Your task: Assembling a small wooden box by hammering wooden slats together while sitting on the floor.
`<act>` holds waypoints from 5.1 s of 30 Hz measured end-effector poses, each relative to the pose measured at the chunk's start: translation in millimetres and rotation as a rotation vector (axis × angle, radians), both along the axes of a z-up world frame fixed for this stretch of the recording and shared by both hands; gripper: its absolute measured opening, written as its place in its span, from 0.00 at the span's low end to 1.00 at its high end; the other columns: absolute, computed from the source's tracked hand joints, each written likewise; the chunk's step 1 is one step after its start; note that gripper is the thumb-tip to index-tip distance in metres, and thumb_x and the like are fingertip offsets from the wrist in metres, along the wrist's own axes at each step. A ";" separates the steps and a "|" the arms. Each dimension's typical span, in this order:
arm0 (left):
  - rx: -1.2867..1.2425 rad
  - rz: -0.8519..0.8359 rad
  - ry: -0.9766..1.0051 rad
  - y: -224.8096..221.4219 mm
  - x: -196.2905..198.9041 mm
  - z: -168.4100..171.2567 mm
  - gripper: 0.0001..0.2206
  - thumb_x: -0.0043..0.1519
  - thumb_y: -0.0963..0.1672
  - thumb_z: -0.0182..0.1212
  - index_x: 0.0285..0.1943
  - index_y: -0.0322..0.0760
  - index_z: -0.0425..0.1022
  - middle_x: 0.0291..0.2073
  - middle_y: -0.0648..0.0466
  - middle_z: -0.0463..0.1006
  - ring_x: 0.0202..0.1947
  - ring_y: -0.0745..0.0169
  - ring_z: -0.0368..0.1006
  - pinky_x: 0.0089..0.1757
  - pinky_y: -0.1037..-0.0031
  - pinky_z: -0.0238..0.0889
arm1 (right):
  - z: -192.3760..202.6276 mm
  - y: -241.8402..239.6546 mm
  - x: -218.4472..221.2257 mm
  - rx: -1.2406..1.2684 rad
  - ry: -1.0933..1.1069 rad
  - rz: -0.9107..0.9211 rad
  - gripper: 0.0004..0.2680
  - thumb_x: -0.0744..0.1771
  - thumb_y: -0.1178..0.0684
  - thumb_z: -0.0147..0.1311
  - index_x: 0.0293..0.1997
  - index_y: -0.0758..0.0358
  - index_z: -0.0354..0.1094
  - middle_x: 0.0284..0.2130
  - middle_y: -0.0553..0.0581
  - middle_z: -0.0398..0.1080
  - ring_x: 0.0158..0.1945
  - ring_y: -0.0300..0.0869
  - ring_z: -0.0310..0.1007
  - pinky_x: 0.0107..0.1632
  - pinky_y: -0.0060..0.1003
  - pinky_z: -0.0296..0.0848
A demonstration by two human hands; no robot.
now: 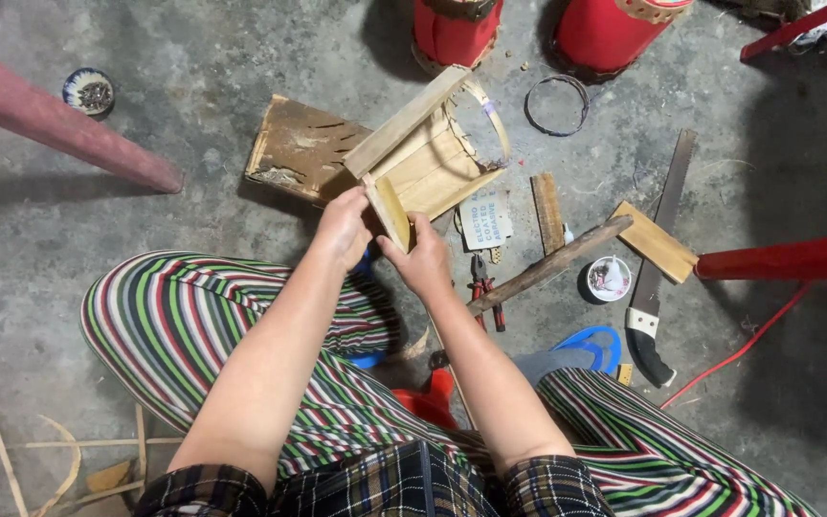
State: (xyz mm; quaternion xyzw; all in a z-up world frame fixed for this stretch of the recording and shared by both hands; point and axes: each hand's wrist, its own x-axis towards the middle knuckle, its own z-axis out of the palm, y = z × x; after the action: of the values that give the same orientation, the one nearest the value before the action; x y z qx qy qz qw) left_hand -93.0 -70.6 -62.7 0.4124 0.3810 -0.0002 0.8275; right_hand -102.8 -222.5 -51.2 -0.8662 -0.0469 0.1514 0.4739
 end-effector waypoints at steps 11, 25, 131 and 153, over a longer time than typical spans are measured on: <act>0.049 0.045 -0.250 -5.8 0.0 -22.2 0.07 0.67 0.39 0.60 0.52 0.38 0.79 0.44 0.53 0.80 0.47 0.63 0.73 0.55 0.65 0.69 | 21.8 -10.9 18.9 -0.235 -0.234 0.108 0.23 0.60 0.35 0.66 0.57 0.48 0.67 0.38 0.62 0.76 0.44 0.57 0.79 0.47 0.52 0.77; -0.141 -0.101 -0.401 1.8 4.5 41.4 0.07 0.67 0.43 0.61 0.51 0.38 0.78 0.35 0.48 0.81 0.33 0.57 0.78 0.37 0.69 0.76 | 43.4 -42.9 97.1 -0.494 -1.008 0.467 0.20 0.61 0.28 0.57 0.51 0.42 0.64 0.28 0.46 0.67 0.29 0.44 0.76 0.33 0.39 0.77; 0.408 -0.083 -0.265 69.6 49.1 5.5 0.09 0.69 0.47 0.59 0.53 0.41 0.77 0.33 0.45 0.80 0.19 0.55 0.77 0.21 0.75 0.71 | 25.8 -104.6 82.9 0.611 0.143 -0.310 0.17 0.70 0.57 0.51 0.69 0.63 0.60 0.35 0.59 0.71 0.34 0.38 0.70 0.38 0.33 0.79; 0.341 -0.157 -0.210 57.1 45.5 46.5 0.10 0.70 0.50 0.56 0.50 0.44 0.71 0.33 0.48 0.76 0.17 0.58 0.75 0.17 0.79 0.72 | 33.7 -105.5 86.1 0.624 0.149 -0.025 0.19 0.63 0.65 0.60 0.58 0.58 0.59 0.39 0.59 0.69 0.33 0.43 0.78 0.33 0.29 0.77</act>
State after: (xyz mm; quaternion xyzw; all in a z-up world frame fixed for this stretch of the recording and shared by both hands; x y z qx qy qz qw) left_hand -47.4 -13.5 -16.1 0.5726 0.2541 0.0427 0.7783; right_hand -16.7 -328.1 -17.5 -0.6661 -0.0456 0.1867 0.7207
